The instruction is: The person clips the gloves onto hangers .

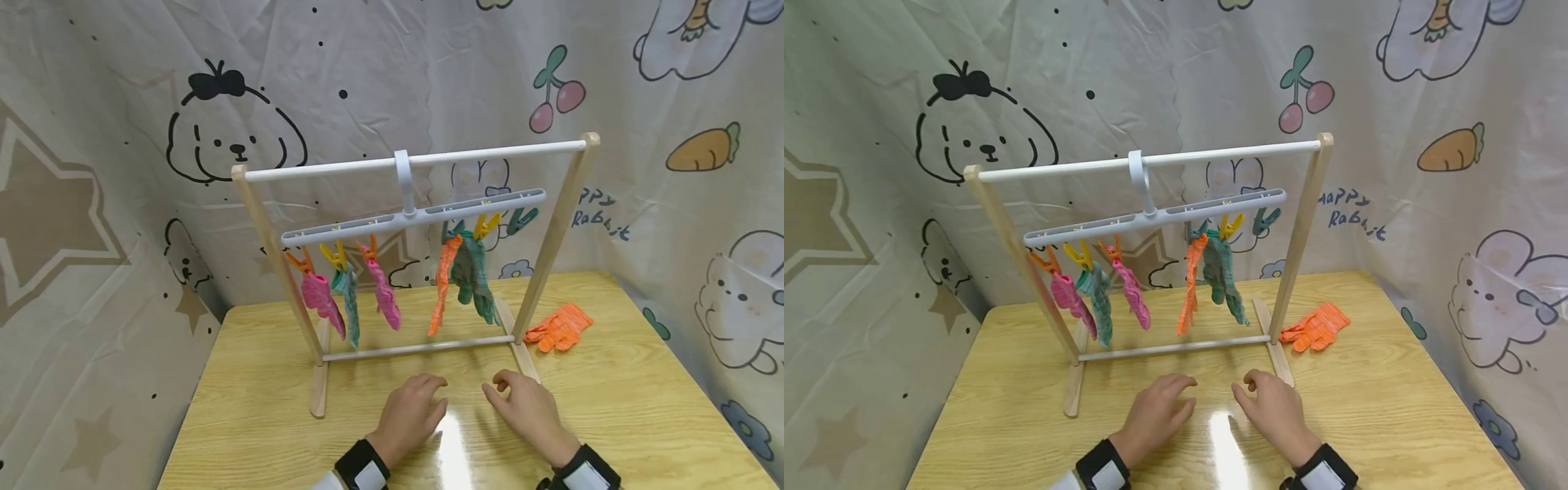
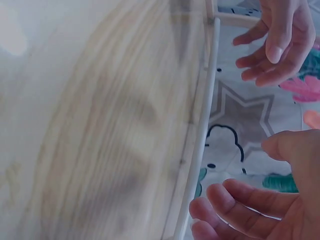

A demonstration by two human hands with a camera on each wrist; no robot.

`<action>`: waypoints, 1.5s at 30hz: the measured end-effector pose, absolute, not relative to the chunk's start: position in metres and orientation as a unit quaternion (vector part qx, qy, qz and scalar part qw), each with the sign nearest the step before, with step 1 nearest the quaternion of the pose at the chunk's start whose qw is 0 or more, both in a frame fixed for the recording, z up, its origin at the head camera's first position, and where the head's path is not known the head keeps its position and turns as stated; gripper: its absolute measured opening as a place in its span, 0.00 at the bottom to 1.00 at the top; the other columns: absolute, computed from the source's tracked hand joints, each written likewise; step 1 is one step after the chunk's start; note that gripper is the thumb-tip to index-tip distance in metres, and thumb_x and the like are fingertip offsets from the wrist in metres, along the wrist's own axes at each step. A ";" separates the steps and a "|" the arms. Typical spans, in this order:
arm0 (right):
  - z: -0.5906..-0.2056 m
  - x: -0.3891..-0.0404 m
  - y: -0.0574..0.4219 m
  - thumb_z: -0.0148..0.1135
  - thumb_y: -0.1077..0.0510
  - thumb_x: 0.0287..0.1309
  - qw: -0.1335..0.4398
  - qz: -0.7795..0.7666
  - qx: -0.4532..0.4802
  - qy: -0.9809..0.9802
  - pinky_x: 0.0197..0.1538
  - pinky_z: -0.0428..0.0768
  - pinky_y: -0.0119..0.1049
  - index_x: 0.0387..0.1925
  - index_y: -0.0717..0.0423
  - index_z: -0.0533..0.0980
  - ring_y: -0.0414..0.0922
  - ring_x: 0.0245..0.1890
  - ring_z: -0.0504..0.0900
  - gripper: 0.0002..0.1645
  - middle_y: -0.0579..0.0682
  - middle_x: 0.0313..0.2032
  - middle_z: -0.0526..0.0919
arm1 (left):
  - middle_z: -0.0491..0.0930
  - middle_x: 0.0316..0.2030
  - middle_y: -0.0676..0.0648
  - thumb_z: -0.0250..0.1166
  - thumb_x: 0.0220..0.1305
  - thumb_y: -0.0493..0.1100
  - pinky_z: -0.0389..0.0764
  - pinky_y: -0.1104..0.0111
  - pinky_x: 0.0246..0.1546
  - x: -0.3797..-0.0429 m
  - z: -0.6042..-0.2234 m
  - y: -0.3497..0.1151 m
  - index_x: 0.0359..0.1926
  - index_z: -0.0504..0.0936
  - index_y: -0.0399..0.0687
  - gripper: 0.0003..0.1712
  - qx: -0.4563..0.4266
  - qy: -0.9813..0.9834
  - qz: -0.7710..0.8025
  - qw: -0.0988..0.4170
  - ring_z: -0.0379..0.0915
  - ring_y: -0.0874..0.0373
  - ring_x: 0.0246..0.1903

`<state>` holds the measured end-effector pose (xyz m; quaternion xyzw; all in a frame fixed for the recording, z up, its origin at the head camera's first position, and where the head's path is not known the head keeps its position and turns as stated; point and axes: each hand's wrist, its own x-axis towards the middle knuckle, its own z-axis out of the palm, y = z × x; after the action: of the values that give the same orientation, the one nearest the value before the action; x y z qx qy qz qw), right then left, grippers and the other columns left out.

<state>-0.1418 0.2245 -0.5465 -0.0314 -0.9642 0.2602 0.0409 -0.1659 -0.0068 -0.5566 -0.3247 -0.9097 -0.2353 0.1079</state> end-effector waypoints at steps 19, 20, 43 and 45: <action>-0.531 -0.159 0.269 0.62 0.42 0.65 0.066 0.258 -0.070 -0.961 0.23 0.74 0.34 0.42 0.59 0.84 0.39 0.24 0.81 0.23 0.53 0.36 0.89 | 0.86 0.47 0.54 0.66 0.67 0.48 0.84 0.70 0.39 -0.164 -0.549 0.029 0.51 0.84 0.52 0.13 -0.350 -0.903 -0.222 0.110 0.84 0.61 0.46; -0.532 -0.160 0.271 0.62 0.42 0.66 0.066 0.257 -0.071 -0.962 0.22 0.73 0.35 0.42 0.59 0.84 0.40 0.24 0.81 0.23 0.54 0.36 0.89 | 0.86 0.47 0.54 0.66 0.67 0.48 0.84 0.71 0.39 -0.164 -0.549 0.031 0.51 0.84 0.52 0.13 -0.352 -0.903 -0.220 0.109 0.84 0.61 0.46; -0.543 -0.210 0.334 0.57 0.46 0.69 0.120 0.243 -0.121 -0.955 0.35 0.80 0.58 0.63 0.68 0.70 0.68 0.45 0.82 0.33 0.72 0.56 0.77 | 0.87 0.48 0.54 0.64 0.69 0.49 0.83 0.73 0.37 -0.158 -0.547 0.042 0.52 0.84 0.52 0.14 -0.368 -0.904 -0.205 0.070 0.83 0.62 0.47; -0.540 -0.218 0.336 0.57 0.45 0.68 0.113 0.240 -0.128 -0.956 0.40 0.79 0.65 0.65 0.67 0.68 0.71 0.52 0.77 0.35 0.74 0.61 0.71 | 0.87 0.48 0.54 0.64 0.69 0.49 0.83 0.74 0.37 -0.158 -0.546 0.041 0.52 0.84 0.52 0.14 -0.368 -0.905 -0.204 0.069 0.83 0.62 0.47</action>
<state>-0.2183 0.3356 -0.5404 -0.1279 -0.9557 0.2397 0.1130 -0.1581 0.0406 -0.5463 -0.3677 -0.9047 -0.2035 0.0694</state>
